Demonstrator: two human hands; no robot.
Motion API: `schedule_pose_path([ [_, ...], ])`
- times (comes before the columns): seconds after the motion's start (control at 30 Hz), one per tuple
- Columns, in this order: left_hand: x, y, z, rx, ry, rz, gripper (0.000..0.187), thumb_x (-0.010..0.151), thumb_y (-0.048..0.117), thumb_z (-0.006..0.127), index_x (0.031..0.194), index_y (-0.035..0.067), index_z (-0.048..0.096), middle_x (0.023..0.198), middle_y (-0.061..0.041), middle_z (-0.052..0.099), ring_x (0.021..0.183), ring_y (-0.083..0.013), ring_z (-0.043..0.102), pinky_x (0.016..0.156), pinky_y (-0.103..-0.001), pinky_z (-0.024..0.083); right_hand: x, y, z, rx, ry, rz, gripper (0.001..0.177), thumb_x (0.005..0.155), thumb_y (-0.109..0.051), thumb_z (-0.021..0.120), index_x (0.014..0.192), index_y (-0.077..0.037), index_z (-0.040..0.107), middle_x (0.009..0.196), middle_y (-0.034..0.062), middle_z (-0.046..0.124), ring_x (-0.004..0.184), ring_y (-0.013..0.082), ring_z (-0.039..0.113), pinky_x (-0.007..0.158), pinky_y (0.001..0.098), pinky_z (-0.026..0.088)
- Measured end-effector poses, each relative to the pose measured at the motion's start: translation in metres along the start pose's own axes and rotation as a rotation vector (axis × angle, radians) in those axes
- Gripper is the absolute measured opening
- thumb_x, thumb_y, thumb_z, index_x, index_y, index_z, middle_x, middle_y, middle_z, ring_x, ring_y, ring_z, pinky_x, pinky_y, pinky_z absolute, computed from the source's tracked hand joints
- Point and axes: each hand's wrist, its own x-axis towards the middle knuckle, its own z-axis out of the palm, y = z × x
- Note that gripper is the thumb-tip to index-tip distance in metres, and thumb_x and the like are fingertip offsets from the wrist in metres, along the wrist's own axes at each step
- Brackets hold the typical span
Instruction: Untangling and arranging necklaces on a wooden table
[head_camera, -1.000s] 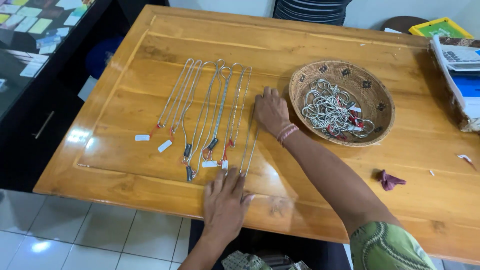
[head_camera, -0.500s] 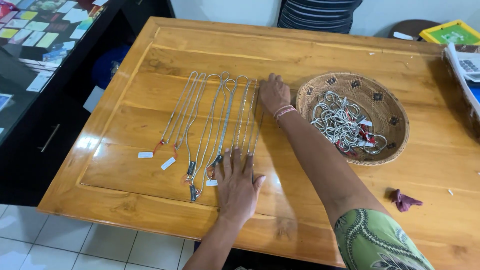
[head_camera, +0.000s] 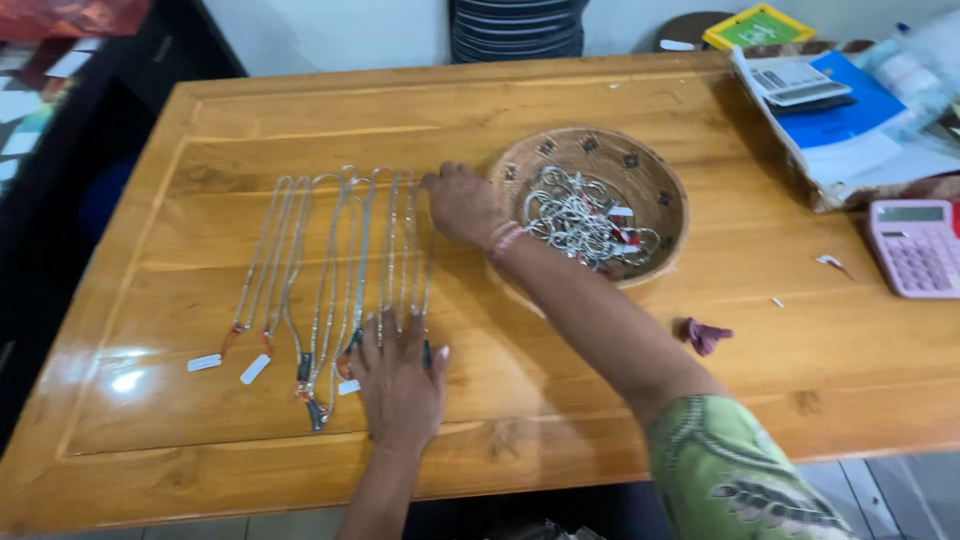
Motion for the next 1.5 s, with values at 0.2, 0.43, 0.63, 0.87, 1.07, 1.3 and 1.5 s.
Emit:
schedule_pose_path([
  [0.2, -0.008, -0.003, -0.006, -0.107, 0.125, 0.063, 0.053, 0.106, 0.043, 0.037, 0.143, 0.012, 0.059, 0.151, -0.016, 0.056, 0.144, -0.0348, 0.043, 0.111, -0.053, 0.034, -0.101, 0.148, -0.080, -0.266, 0.030, 0.246, 0.036, 0.110, -0.015, 0.045, 0.109, -0.029, 0.078, 0.082, 0.0021, 0.070, 0.055, 0.0164, 0.068, 0.038, 0.0300, 0.055],
  [0.43, -0.007, 0.000, 0.002, -0.079, 0.123, 0.133, 0.048, 0.105, 0.038, 0.043, 0.137, 0.010, 0.064, 0.145, -0.013, 0.062, 0.140, -0.0319, 0.048, 0.111, -0.052, 0.035, -0.138, 0.249, -0.029, -0.489, -0.159, 0.275, 0.056, 0.114, -0.043, 0.034, 0.087, -0.010, 0.070, 0.080, 0.0084, 0.069, 0.073, 0.0236, 0.071, 0.058, 0.0358, 0.060],
  [0.63, -0.009, 0.001, -0.007, -0.144, 0.238, 0.127, 0.037, 0.099, 0.027, 0.055, 0.127, 0.007, 0.070, 0.135, -0.015, 0.068, 0.132, -0.0329, 0.054, 0.108, -0.050, 0.041, -0.161, 0.232, -0.074, -0.211, -0.225, 0.194, 0.045, 0.115, -0.033, 0.039, 0.082, -0.013, 0.062, 0.071, -0.0009, 0.057, 0.062, 0.0136, 0.061, 0.045, 0.0215, 0.054],
  [0.87, -0.009, -0.004, 0.006, -0.151, 0.170, 0.135, 0.039, 0.101, 0.029, 0.053, 0.129, 0.007, 0.068, 0.137, -0.013, 0.067, 0.135, -0.0311, 0.053, 0.110, -0.052, 0.039, -0.210, 0.212, -0.142, 0.075, 0.246, 0.038, 0.011, 0.103, -0.015, 0.060, 0.102, -0.007, 0.066, 0.084, 0.0117, 0.074, 0.070, 0.0297, 0.068, 0.059, 0.0441, 0.051],
  [1.07, -0.013, 0.000, -0.007, -0.179, 0.279, 0.162, 0.034, 0.097, 0.019, 0.059, 0.125, 0.004, 0.071, 0.131, -0.013, 0.069, 0.131, -0.0319, 0.054, 0.106, -0.049, 0.042, -0.216, 0.198, -0.172, 0.213, 0.503, -0.020, 0.008, 0.107, -0.008, 0.059, 0.101, -0.003, 0.061, 0.081, 0.0068, 0.075, 0.073, 0.0224, 0.074, 0.066, 0.0387, 0.054],
  [1.3, -0.013, -0.001, -0.004, -0.172, 0.288, 0.190, 0.034, 0.098, 0.019, 0.059, 0.126, 0.003, 0.070, 0.131, -0.014, 0.069, 0.128, -0.0327, 0.057, 0.103, -0.048, 0.045, -0.220, 0.168, -0.214, 0.378, 0.615, 0.061, 0.013, 0.113, -0.003, 0.050, 0.103, 0.003, 0.055, 0.082, 0.0133, 0.074, 0.065, 0.0179, 0.075, 0.048, 0.0283, 0.059],
  [1.5, -0.009, 0.000, -0.009, -0.289, 0.361, 0.252, 0.030, 0.097, 0.012, 0.062, 0.127, 0.007, 0.066, 0.131, -0.008, 0.068, 0.126, -0.0299, 0.059, 0.098, -0.046, 0.044, -0.224, 0.161, -0.231, 0.399, 0.515, 0.203, 0.015, 0.114, -0.004, 0.053, 0.100, -0.001, 0.057, 0.081, 0.0118, 0.075, 0.061, 0.0158, 0.072, 0.050, 0.0279, 0.058],
])
